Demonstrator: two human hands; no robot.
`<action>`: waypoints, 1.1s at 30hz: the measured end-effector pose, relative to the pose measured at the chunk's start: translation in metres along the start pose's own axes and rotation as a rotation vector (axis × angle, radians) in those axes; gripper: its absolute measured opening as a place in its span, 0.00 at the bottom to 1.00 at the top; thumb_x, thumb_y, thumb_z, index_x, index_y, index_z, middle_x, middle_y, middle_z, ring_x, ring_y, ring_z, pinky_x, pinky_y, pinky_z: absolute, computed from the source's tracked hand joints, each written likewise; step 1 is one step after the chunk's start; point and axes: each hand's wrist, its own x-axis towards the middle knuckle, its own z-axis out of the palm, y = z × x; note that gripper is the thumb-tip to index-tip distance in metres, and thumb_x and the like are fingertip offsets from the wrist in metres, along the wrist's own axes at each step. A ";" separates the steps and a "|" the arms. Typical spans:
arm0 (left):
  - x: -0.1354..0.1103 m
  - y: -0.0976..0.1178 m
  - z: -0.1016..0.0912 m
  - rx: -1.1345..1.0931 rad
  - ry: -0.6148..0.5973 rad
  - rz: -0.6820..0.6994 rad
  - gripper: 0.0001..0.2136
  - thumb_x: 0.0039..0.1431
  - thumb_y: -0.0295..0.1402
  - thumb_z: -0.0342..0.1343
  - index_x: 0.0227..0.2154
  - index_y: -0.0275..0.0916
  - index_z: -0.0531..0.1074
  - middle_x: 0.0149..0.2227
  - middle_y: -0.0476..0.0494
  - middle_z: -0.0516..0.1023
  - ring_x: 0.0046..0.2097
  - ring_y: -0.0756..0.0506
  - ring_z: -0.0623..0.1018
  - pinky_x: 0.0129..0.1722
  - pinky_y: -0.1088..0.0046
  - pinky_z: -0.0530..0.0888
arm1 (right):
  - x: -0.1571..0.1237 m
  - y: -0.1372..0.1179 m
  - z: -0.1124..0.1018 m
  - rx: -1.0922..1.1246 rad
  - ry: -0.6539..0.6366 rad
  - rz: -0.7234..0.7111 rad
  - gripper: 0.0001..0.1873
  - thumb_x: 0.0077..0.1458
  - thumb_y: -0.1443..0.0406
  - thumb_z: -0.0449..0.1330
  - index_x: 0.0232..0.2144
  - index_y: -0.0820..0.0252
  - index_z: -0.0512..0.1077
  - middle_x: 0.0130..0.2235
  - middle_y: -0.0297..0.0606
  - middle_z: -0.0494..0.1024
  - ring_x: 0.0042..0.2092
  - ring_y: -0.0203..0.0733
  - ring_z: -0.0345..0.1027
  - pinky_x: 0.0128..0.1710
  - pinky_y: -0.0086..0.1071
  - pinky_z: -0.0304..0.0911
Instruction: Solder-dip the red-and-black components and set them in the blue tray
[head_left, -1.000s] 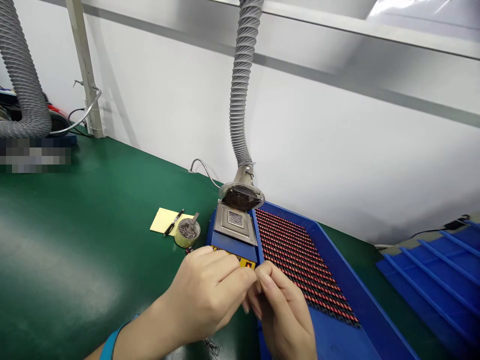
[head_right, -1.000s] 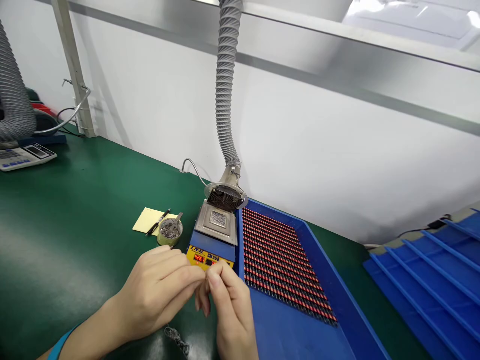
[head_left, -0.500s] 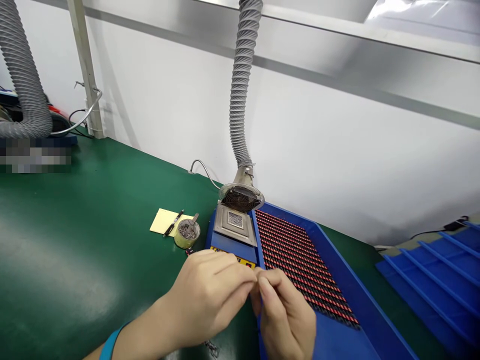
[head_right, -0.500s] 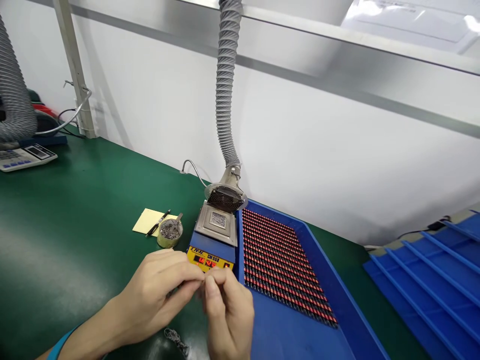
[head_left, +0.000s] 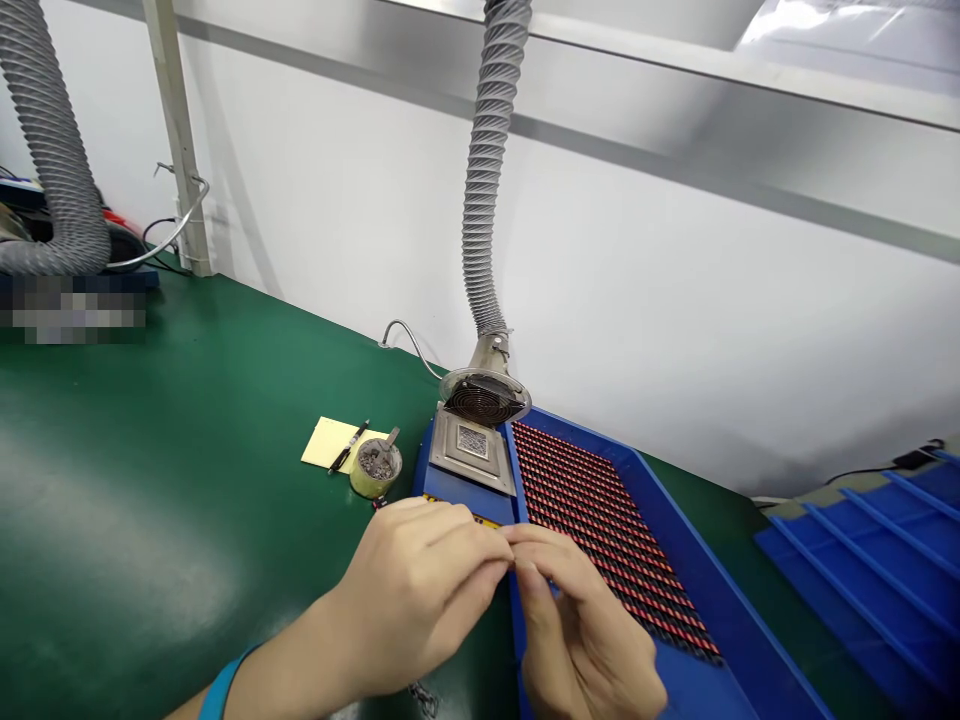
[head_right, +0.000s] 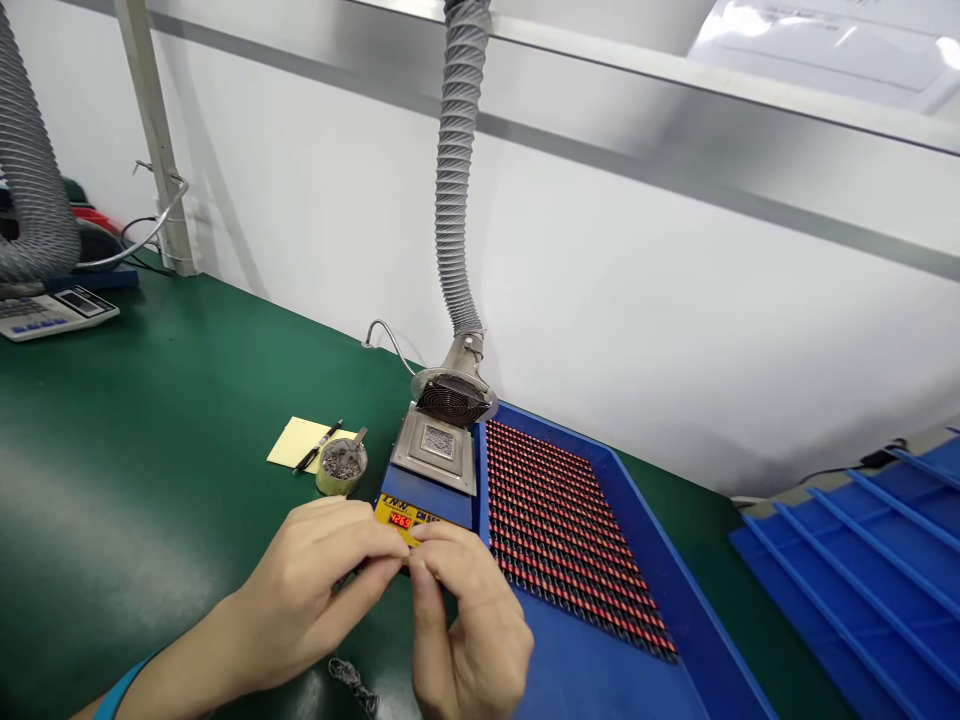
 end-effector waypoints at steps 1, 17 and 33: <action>-0.001 0.000 0.001 0.093 0.016 0.065 0.10 0.64 0.24 0.47 0.30 0.36 0.72 0.23 0.50 0.73 0.24 0.51 0.67 0.25 0.73 0.62 | 0.002 -0.001 0.000 0.081 -0.039 0.127 0.09 0.58 0.72 0.57 0.29 0.57 0.75 0.27 0.36 0.76 0.30 0.41 0.72 0.30 0.34 0.67; 0.000 -0.001 0.003 0.235 0.027 0.123 0.13 0.65 0.24 0.44 0.27 0.36 0.71 0.21 0.50 0.70 0.23 0.50 0.65 0.23 0.71 0.59 | 0.001 -0.004 -0.001 0.116 -0.043 0.286 0.10 0.59 0.68 0.57 0.25 0.58 0.73 0.24 0.34 0.73 0.25 0.37 0.67 0.25 0.30 0.63; 0.001 0.002 0.000 -0.114 -0.018 -0.090 0.07 0.63 0.25 0.49 0.32 0.37 0.71 0.27 0.50 0.76 0.28 0.52 0.72 0.29 0.78 0.67 | -0.001 0.001 -0.004 -0.018 0.009 -0.097 0.18 0.52 0.79 0.60 0.38 0.54 0.77 0.32 0.35 0.80 0.38 0.45 0.74 0.38 0.39 0.69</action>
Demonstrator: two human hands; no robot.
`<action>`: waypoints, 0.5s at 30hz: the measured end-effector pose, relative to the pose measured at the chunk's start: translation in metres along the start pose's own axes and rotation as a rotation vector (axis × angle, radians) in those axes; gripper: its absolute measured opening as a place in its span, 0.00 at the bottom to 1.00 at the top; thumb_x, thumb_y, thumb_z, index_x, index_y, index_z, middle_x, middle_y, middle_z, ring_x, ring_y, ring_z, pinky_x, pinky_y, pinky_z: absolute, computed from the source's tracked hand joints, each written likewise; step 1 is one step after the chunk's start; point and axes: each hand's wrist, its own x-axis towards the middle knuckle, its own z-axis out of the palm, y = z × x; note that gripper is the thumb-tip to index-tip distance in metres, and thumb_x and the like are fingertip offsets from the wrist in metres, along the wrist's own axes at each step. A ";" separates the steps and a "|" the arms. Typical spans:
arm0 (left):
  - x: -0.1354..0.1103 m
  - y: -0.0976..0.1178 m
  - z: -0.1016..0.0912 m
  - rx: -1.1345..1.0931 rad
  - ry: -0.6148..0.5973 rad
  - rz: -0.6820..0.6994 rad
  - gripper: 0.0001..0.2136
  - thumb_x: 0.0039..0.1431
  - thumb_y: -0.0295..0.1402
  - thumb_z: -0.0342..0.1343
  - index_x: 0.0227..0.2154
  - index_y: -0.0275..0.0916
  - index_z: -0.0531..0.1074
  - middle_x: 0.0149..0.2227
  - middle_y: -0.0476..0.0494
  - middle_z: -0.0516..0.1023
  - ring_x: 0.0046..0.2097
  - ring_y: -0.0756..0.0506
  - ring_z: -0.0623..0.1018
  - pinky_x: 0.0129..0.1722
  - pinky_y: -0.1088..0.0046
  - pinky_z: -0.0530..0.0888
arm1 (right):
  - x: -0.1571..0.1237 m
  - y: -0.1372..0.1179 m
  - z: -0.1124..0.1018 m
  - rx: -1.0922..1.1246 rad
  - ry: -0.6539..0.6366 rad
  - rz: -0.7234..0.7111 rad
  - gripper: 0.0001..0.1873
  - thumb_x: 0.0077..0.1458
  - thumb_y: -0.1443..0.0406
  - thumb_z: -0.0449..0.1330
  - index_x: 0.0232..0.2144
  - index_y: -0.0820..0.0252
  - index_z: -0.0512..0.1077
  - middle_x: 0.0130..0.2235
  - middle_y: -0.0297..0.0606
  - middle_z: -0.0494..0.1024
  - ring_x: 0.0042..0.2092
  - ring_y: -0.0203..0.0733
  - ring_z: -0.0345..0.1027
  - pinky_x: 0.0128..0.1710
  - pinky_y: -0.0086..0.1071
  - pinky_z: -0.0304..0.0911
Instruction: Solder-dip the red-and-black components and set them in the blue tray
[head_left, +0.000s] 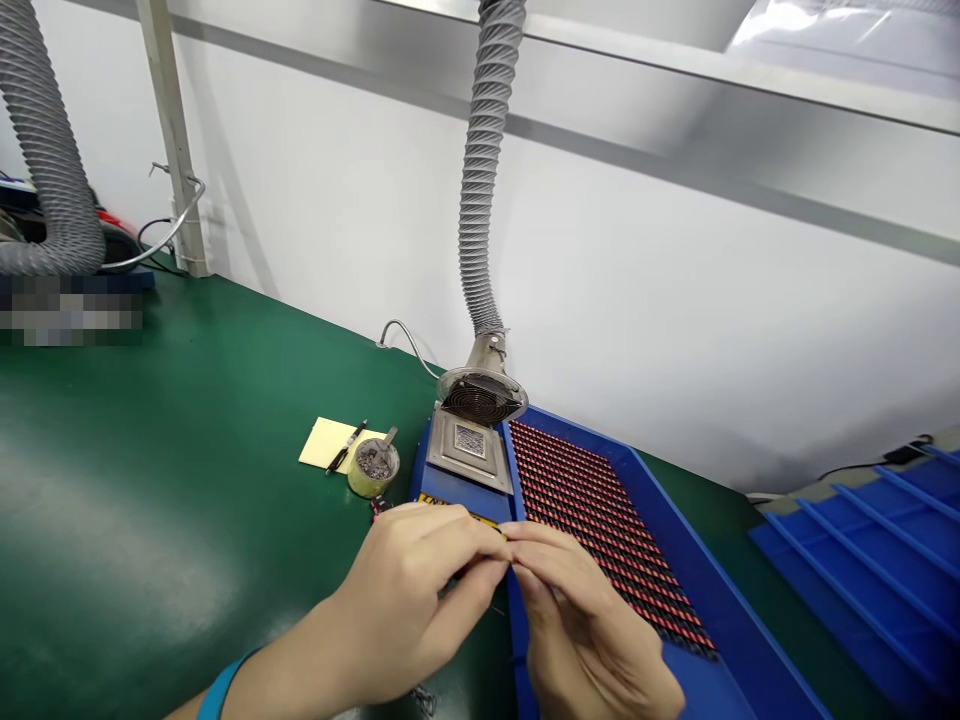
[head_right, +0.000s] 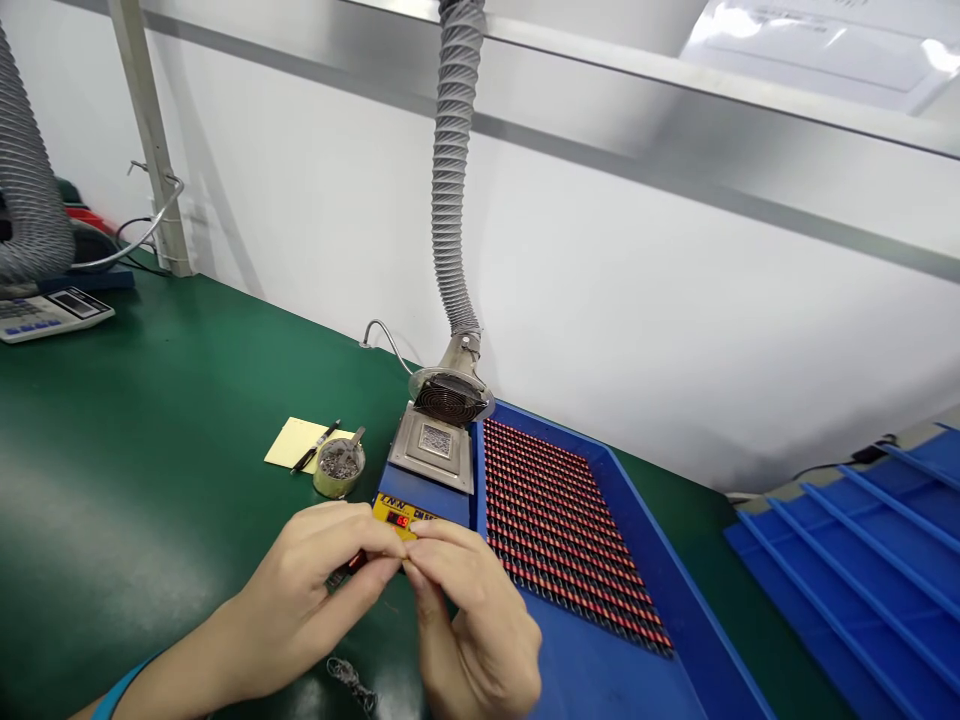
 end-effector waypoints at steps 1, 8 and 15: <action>0.000 -0.001 0.002 0.086 0.016 0.058 0.08 0.64 0.25 0.48 0.32 0.36 0.71 0.26 0.50 0.75 0.27 0.52 0.71 0.28 0.76 0.66 | 0.000 -0.001 0.000 0.003 -0.012 0.045 0.14 0.54 0.77 0.59 0.36 0.55 0.77 0.32 0.36 0.80 0.37 0.44 0.74 0.37 0.37 0.68; -0.001 -0.004 0.007 0.276 0.064 0.194 0.11 0.64 0.24 0.45 0.29 0.36 0.71 0.21 0.51 0.71 0.23 0.51 0.66 0.24 0.71 0.59 | 0.009 -0.003 0.000 0.604 -0.131 0.646 0.20 0.62 0.61 0.54 0.18 0.58 0.64 0.14 0.28 0.59 0.17 0.33 0.56 0.17 0.27 0.56; 0.000 0.002 -0.002 -0.150 -0.020 -0.126 0.07 0.62 0.24 0.51 0.30 0.38 0.70 0.27 0.52 0.76 0.29 0.54 0.73 0.30 0.81 0.67 | 0.007 0.002 -0.005 0.303 -0.113 0.312 0.07 0.55 0.69 0.63 0.36 0.54 0.77 0.33 0.38 0.80 0.37 0.43 0.76 0.37 0.34 0.72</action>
